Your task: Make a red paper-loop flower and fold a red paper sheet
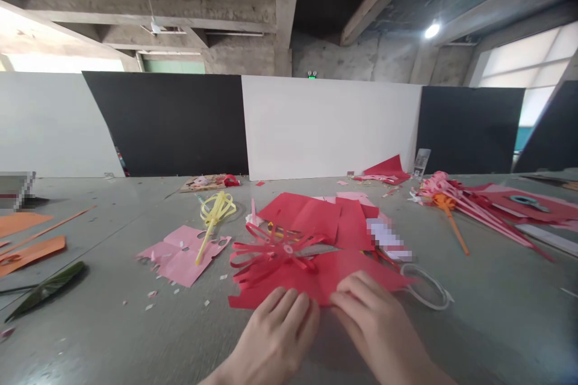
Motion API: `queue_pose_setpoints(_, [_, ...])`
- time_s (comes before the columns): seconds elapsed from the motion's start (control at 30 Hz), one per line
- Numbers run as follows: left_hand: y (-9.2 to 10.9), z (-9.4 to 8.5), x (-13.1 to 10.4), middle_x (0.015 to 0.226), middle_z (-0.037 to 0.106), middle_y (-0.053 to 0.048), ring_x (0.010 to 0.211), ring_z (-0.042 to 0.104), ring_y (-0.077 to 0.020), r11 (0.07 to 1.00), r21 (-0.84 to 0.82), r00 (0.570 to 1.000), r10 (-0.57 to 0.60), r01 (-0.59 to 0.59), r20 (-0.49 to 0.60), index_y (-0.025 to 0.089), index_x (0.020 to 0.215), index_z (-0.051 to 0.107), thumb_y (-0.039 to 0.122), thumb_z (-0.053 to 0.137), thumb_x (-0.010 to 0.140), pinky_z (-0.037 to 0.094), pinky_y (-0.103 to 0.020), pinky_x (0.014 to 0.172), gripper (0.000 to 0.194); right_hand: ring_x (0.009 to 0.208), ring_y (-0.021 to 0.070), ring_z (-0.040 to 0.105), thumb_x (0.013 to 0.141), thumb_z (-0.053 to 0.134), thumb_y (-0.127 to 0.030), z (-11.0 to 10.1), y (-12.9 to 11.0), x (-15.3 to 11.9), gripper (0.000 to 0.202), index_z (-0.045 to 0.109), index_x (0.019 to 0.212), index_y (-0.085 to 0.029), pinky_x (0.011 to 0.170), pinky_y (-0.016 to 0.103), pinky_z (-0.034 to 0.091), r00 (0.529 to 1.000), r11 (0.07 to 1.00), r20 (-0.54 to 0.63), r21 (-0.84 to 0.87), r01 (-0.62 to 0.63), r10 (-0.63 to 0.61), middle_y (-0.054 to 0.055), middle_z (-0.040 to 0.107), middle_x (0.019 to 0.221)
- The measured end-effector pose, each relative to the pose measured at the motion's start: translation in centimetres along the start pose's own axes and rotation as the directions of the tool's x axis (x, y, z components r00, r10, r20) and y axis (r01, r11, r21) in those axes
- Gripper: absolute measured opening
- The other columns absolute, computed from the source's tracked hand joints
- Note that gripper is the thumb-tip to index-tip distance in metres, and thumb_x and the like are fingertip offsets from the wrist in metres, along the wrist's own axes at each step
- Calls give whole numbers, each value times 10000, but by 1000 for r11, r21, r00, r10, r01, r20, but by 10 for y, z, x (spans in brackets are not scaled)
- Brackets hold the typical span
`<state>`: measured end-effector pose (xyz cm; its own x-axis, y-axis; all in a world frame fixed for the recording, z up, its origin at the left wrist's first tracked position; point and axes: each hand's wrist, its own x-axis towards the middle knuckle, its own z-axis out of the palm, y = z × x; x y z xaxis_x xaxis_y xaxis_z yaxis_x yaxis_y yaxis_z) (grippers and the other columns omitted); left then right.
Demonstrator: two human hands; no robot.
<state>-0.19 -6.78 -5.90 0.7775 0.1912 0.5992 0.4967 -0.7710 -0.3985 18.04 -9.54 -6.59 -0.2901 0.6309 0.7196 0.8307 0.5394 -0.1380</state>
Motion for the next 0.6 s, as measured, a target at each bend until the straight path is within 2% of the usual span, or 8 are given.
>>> queue_pose_setpoints(0.13, [-9,-9,7,728,585,-65,649,576,-181,997,-3,996,78,-78,-33,71,898,580,52,264,879,471,-299,579,317,670,167,487,886,344,-130,-11,-1,13,297,543,674,-188,585,273,357,997,997,-37,-35,62,-63,15,545,682])
queue_pose_setpoints(0.23, [-13,-18,10,738,590,-61,616,561,-177,992,-63,994,108,-107,4,83,898,574,60,302,875,462,-300,552,274,646,154,483,901,332,-147,-21,-3,17,326,528,644,-182,576,264,349,992,992,-36,-37,120,-121,13,546,666])
queue_pose_setpoints(0.3, [-18,-27,12,713,587,-35,582,545,-169,986,-157,993,78,-62,93,122,850,571,122,356,887,451,-289,527,218,608,145,479,912,306,-154,-26,-5,17,359,526,629,-182,551,260,339,987,986,-16,-48,162,-163,12,552,656])
queue_pose_setpoints(0.37, [-28,-36,15,725,597,-15,612,559,-166,965,-258,974,6,53,225,160,840,569,198,402,893,455,-276,544,180,574,140,478,916,282,-152,-30,-7,14,385,546,637,-183,535,261,336,977,975,-17,-74,211,-213,13,562,641])
queue_pose_setpoints(0.43, [-44,-39,19,896,627,-24,782,591,-166,934,-326,937,-23,144,348,193,978,563,202,390,902,471,-274,676,189,563,138,493,899,283,-108,-32,-11,10,381,580,672,-185,543,259,351,961,957,-41,-113,267,-273,11,574,620])
queue_pose_setpoints(0.5, [-61,-31,21,1076,603,-15,962,564,-161,924,-358,902,39,130,430,233,1083,537,182,393,899,436,-278,824,239,552,129,510,855,301,-31,-31,-14,5,375,593,679,-186,562,251,372,936,931,-77,-163,328,-343,1,579,585])
queue_pose_setpoints(0.6, [-80,2,15,1241,522,-8,1152,448,-173,913,-405,853,242,-39,462,248,1230,439,183,489,842,332,-294,971,396,525,117,527,788,326,35,-24,-17,-4,371,580,643,-192,569,243,399,909,896,-78,-226,383,-408,-23,579,544])
